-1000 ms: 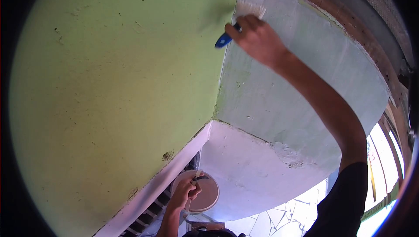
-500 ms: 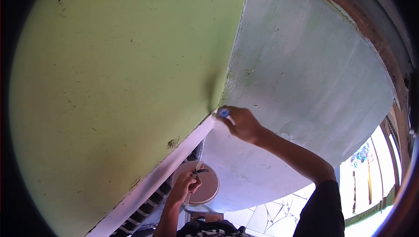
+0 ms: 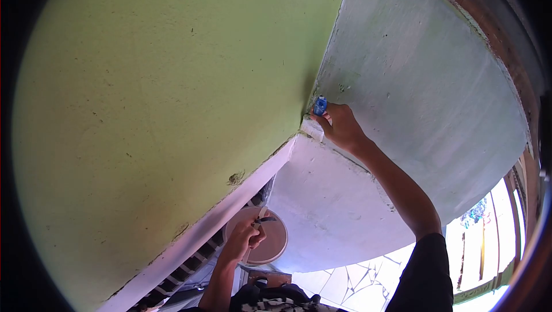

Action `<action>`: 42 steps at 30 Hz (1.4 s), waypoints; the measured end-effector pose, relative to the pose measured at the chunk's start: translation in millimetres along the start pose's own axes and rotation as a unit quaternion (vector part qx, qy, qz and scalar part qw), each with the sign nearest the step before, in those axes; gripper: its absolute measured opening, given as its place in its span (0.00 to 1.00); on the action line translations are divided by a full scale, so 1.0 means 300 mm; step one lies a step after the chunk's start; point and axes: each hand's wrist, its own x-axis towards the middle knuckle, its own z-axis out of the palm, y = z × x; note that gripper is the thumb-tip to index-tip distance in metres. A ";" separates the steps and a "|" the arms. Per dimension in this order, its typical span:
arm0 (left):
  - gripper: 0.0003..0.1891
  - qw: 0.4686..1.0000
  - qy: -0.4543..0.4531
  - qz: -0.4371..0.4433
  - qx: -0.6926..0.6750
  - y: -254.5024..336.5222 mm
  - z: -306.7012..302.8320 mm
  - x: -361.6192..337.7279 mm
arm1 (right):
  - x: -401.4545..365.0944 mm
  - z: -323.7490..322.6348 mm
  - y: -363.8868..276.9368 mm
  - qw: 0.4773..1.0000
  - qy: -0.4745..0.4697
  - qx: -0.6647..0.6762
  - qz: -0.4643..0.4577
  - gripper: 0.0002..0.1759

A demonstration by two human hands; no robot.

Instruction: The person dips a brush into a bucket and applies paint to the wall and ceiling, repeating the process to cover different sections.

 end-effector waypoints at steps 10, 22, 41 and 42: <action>0.30 1.000 0.002 -0.003 0.005 0.021 0.017 -0.001 | 0.039 -0.060 -0.079 0.969 0.012 -0.215 -0.121 0.08; 0.30 1.000 -0.008 -0.009 -0.012 0.016 0.021 0.022 | 0.378 -0.527 -0.316 0.770 0.223 -0.505 -0.319 0.13; 0.30 1.000 -0.010 -0.014 -0.005 0.036 0.040 0.062 | -0.152 0.130 -0.010 0.897 -0.037 -0.347 -0.271 0.11; 0.30 1.000 -0.012 -0.016 -0.008 0.035 0.034 0.057 | -0.220 0.205 0.008 0.883 -0.033 -0.363 -0.296 0.13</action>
